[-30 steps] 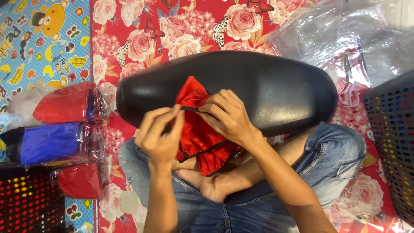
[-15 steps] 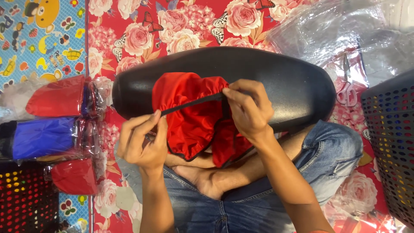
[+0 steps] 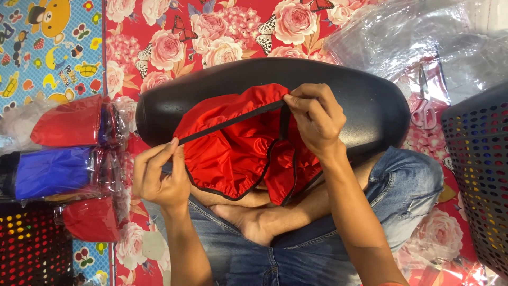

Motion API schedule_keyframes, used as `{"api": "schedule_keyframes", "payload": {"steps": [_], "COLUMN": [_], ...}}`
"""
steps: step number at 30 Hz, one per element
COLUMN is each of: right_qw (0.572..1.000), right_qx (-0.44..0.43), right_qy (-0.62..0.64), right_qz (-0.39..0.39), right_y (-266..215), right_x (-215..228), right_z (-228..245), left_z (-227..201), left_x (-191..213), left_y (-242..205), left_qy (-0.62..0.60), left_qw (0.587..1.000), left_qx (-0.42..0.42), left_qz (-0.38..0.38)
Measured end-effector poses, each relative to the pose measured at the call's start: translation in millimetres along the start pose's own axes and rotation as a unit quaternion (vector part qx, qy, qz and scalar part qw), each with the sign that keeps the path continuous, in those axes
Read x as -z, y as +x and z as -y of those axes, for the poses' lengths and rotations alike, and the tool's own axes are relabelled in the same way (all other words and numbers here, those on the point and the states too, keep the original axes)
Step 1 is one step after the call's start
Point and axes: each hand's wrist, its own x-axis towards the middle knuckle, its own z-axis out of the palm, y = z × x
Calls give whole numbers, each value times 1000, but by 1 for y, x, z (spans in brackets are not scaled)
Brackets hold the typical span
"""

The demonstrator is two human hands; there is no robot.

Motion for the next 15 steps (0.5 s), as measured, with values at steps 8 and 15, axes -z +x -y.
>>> {"api": "schedule_keyframes", "payload": {"steps": [8,15], "right_qw": [929,846], "right_qx": [-246,-329], "right_qy": [206,329], "right_qz": [182,259], "right_y": [14,21], "right_x": [2,11], "right_z": [20,25], "left_z": [-29,-22], "left_x": [-19,-19], "left_y": [16,12], "left_qy": [-94,-107], "left_qw": [972,959], "left_qx": [175,224], "left_qz": [122,136]}}
